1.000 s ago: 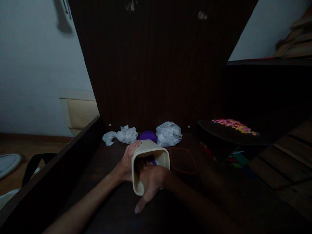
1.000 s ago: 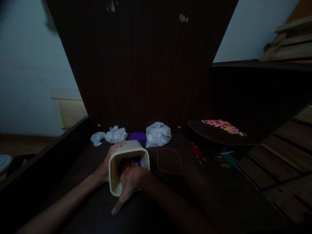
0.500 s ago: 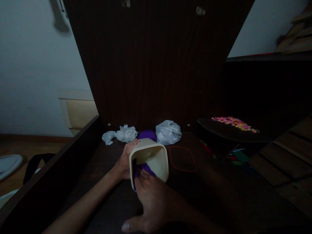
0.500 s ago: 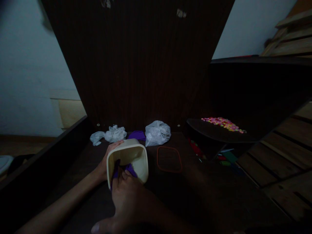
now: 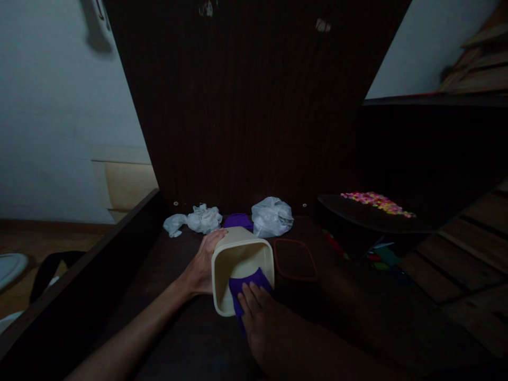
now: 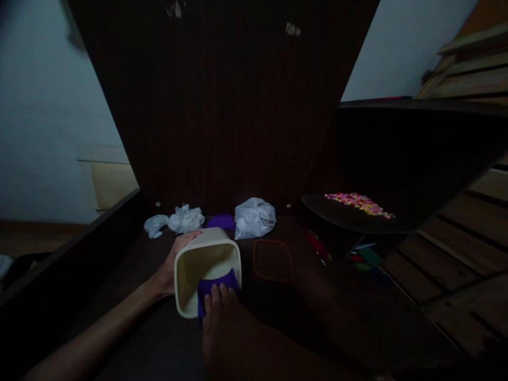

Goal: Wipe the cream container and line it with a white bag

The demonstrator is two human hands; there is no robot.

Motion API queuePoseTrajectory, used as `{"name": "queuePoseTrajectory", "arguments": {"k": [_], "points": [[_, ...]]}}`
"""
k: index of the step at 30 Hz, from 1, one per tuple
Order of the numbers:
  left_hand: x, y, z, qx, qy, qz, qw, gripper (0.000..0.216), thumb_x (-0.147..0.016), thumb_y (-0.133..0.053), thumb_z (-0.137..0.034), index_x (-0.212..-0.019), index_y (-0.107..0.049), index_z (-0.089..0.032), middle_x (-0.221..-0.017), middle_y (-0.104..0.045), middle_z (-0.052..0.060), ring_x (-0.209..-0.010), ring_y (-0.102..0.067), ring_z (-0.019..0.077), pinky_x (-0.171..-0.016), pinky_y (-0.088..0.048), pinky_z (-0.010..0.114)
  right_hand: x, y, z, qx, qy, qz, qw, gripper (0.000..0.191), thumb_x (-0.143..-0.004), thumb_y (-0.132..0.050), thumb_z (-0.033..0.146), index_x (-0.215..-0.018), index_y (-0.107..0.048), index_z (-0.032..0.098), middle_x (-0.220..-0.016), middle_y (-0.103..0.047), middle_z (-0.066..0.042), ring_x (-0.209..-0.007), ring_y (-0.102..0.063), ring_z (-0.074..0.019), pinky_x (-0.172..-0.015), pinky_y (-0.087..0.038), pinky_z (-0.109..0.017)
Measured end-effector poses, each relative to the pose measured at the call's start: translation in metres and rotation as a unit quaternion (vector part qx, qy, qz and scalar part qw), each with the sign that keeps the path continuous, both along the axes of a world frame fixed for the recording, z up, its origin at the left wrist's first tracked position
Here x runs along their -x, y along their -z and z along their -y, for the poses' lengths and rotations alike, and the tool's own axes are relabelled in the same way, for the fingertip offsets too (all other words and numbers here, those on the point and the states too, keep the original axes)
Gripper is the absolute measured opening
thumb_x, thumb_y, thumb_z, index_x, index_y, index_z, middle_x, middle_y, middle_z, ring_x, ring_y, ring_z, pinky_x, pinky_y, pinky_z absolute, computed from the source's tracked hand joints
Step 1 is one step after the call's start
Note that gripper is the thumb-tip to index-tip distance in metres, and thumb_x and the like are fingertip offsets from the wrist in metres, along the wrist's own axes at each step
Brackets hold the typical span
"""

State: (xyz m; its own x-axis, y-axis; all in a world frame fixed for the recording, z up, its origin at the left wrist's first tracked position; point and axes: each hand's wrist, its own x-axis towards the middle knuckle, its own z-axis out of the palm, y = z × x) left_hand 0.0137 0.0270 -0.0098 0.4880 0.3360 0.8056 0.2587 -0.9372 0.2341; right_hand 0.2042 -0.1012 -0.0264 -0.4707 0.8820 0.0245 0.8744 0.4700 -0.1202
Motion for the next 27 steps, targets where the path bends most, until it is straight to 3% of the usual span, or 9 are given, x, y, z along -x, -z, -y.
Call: {"name": "queuePoseTrajectory", "arguments": {"k": [3, 5, 8, 11, 13, 15, 16, 22, 27], "points": [[-0.001, -0.002, 0.001, -0.009, -0.007, -0.008, 1.0, 0.112, -0.069, -0.081, -0.059, -0.157, -0.021, -0.023, -0.142, -0.049, 0.023, -0.131, -0.05, 0.0465, -0.108, -0.042, 0.07, 0.001, 0.003, -0.009, -0.011, 0.046, 0.005, 0.999, 0.047, -0.094, -0.048, 0.01, -0.14, -0.058, 0.01, -0.142, -0.056, -0.022, -0.132, -0.054, -0.0386, -0.109, -0.048, -0.057], [-0.002, -0.003, 0.003, -0.012, -0.007, -0.01, 1.0, 0.112, -0.07, -0.081, -0.058, -0.157, -0.021, -0.024, -0.142, -0.049, 0.023, -0.131, -0.051, 0.0461, -0.107, -0.043, 0.069, -0.006, -0.006, -0.018, -0.006, -0.004, 0.0, 1.0, 0.053, -0.092, -0.054, 0.013, -0.145, -0.053, 0.012, -0.142, -0.056, -0.022, -0.131, -0.055, -0.0387, -0.111, -0.045, -0.057], [-0.003, -0.002, 0.004, -0.017, -0.004, -0.01, 1.0, 0.111, -0.07, -0.08, -0.058, -0.157, -0.021, -0.024, -0.141, -0.05, 0.022, -0.131, -0.051, 0.0451, -0.107, -0.043, 0.069, -0.015, -0.034, -0.03, 0.065, -0.086, -0.003, 0.994, 0.074, -0.086, -0.066, 0.026, -0.153, -0.04, 0.009, -0.149, -0.048, -0.025, -0.137, -0.047, -0.0407, -0.116, -0.038, -0.057], [-0.003, -0.001, 0.004, -0.022, -0.004, -0.006, 1.0, 0.108, -0.071, -0.08, -0.055, -0.156, -0.023, -0.021, -0.141, -0.05, 0.024, -0.132, -0.05, 0.0445, -0.107, -0.043, 0.068, -0.007, -0.072, -0.041, 0.136, -0.052, 0.046, 0.988, 0.084, -0.081, -0.073, 0.037, -0.152, -0.041, 0.006, -0.151, -0.042, -0.028, -0.14, -0.043, -0.0409, -0.115, -0.039, -0.055], [-0.002, 0.0, 0.004, -0.022, -0.006, -0.006, 1.0, 0.108, -0.07, -0.081, -0.054, -0.156, -0.024, -0.021, -0.142, -0.049, 0.024, -0.133, -0.049, 0.0444, -0.107, -0.043, 0.067, 0.005, -0.096, -0.049, 0.196, -0.036, 0.115, 0.973, 0.104, -0.07, -0.083, 0.044, -0.149, -0.038, -0.007, -0.151, -0.036, -0.036, -0.143, -0.037, -0.0438, -0.117, -0.037, -0.05], [-0.001, 0.001, 0.004, -0.021, -0.008, -0.008, 1.0, 0.11, -0.068, -0.082, -0.056, -0.155, -0.023, -0.022, -0.143, -0.049, 0.024, -0.133, -0.049, 0.0439, -0.107, -0.043, 0.067, 0.017, -0.114, -0.058, 0.239, -0.107, 0.155, 0.953, 0.122, -0.058, -0.087, 0.057, -0.149, -0.037, -0.007, -0.154, -0.03, -0.036, -0.143, -0.035, -0.0452, -0.116, -0.037, -0.048], [-0.001, 0.001, 0.004, -0.02, -0.01, -0.008, 1.0, 0.111, -0.068, -0.082, -0.057, -0.155, -0.023, -0.022, -0.143, -0.049, 0.024, -0.133, -0.049, 0.0435, -0.107, -0.043, 0.066, 0.021, -0.119, -0.063, 0.251, -0.126, 0.17, 0.945, 0.121, -0.058, -0.085, 0.061, -0.148, -0.04, -0.006, -0.154, -0.034, -0.034, -0.142, -0.039, -0.0443, -0.116, -0.038, -0.046], [-0.003, 0.0, 0.006, -0.032, -0.016, 0.004, 0.999, 0.105, -0.073, -0.079, -0.051, -0.156, -0.022, -0.02, -0.141, -0.049, 0.024, -0.132, -0.05, 0.0423, -0.107, -0.044, 0.065, 0.031, -0.112, -0.081, 0.269, -0.161, 0.2, 0.928, 0.099, -0.057, -0.083, 0.066, -0.126, -0.066, -0.002, -0.135, -0.061, -0.028, -0.124, -0.06, -0.0385, -0.103, -0.05, -0.04], [-0.005, 0.0, 0.006, -0.025, -0.025, 0.019, 0.999, 0.097, -0.076, -0.077, -0.043, -0.155, -0.024, -0.023, -0.141, -0.052, 0.022, -0.13, -0.053, 0.0413, -0.106, -0.045, 0.065, 0.036, -0.104, -0.081, 0.269, -0.185, 0.196, 0.925, 0.095, -0.06, -0.082, 0.064, -0.123, -0.067, -0.005, -0.128, -0.065, -0.03, -0.122, -0.061, -0.0411, -0.106, -0.048, -0.044]]}}
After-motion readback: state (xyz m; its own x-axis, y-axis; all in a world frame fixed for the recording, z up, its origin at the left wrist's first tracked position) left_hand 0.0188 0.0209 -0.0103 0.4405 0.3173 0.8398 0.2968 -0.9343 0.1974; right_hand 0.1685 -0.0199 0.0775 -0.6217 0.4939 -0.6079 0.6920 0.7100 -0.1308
